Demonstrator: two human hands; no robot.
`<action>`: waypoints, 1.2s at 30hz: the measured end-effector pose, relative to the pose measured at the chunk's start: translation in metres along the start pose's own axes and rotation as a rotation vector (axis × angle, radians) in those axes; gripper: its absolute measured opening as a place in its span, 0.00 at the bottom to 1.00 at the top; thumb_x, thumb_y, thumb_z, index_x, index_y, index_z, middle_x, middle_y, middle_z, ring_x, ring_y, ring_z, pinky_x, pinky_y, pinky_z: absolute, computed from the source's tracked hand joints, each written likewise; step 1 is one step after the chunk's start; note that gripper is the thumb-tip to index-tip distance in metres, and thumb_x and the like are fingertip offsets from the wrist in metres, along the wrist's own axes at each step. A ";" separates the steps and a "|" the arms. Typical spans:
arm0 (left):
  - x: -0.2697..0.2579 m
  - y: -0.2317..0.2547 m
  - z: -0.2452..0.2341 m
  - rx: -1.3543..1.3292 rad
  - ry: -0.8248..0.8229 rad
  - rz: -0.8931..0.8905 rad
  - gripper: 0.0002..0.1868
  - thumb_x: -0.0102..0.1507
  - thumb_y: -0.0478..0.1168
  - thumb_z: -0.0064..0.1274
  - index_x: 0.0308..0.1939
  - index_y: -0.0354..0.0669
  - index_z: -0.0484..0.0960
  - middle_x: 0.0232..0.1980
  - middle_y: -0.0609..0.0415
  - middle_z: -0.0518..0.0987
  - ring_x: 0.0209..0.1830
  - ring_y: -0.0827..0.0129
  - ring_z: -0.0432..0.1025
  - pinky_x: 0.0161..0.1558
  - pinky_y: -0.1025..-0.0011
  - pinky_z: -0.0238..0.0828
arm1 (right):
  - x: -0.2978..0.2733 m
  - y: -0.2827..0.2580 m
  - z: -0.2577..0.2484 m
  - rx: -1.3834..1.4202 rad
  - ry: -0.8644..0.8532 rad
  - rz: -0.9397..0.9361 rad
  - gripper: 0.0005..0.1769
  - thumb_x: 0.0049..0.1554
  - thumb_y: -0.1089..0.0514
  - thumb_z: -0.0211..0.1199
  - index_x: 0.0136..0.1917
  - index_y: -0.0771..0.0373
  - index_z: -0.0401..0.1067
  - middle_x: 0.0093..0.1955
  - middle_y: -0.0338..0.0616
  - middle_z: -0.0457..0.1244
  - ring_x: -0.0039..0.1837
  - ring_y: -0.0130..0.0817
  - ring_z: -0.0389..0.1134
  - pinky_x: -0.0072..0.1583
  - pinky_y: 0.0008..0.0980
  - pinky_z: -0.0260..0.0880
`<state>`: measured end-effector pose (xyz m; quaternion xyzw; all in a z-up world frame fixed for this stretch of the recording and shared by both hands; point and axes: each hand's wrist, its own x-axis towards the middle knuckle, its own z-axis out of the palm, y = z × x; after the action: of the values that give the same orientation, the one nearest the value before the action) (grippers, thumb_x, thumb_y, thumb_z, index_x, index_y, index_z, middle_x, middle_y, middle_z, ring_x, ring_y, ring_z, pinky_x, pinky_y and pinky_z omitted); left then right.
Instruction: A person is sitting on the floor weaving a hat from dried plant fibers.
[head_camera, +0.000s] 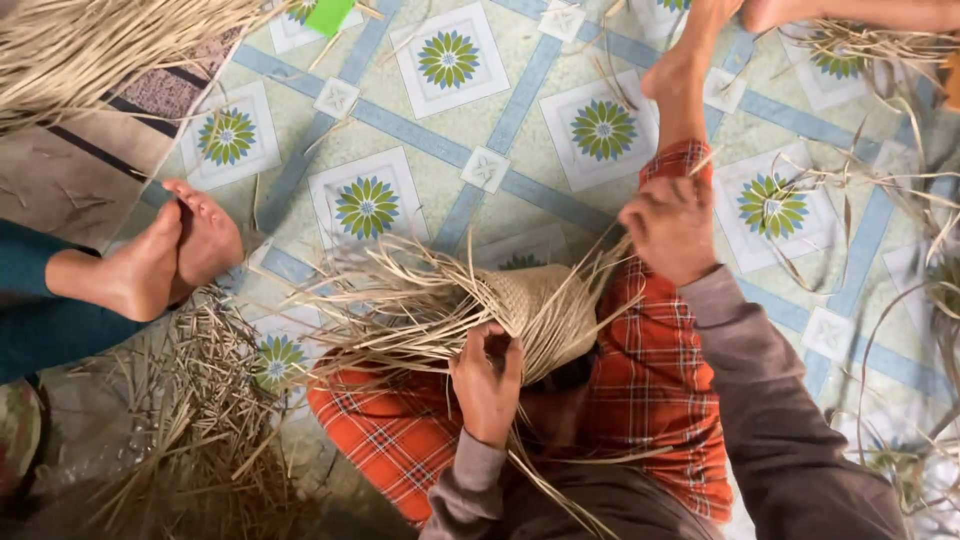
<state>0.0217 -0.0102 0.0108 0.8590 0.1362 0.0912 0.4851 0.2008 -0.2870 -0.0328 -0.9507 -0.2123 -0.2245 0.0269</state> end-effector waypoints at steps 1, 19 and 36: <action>0.000 -0.002 0.002 0.033 0.018 0.031 0.08 0.60 0.43 0.59 0.40 0.51 0.77 0.31 0.55 0.85 0.32 0.57 0.81 0.48 0.60 0.64 | -0.001 0.014 0.008 -0.085 0.034 0.029 0.05 0.56 0.47 0.69 0.41 0.41 0.73 0.52 0.29 0.63 0.58 0.35 0.59 0.67 0.45 0.53; -0.005 -0.006 0.004 0.110 0.208 0.367 0.07 0.59 0.34 0.62 0.35 0.52 0.82 0.35 0.67 0.77 0.36 0.71 0.77 0.49 0.70 0.61 | -0.034 -0.159 -0.053 0.956 0.015 -0.070 0.04 0.55 0.63 0.69 0.43 0.54 0.76 0.43 0.36 0.69 0.46 0.42 0.70 0.50 0.40 0.65; 0.002 -0.006 -0.009 -0.091 0.009 0.124 0.13 0.60 0.38 0.68 0.41 0.48 0.77 0.37 0.58 0.74 0.39 0.60 0.74 0.48 0.63 0.58 | -0.024 -0.139 -0.037 0.534 0.274 -0.429 0.11 0.59 0.58 0.73 0.55 0.48 0.80 0.57 0.46 0.60 0.52 0.43 0.61 0.53 0.43 0.65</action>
<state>0.0200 0.0004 0.0104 0.8425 0.0806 0.1310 0.5164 0.1079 -0.1753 -0.0158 -0.8052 -0.4522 -0.2871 0.2546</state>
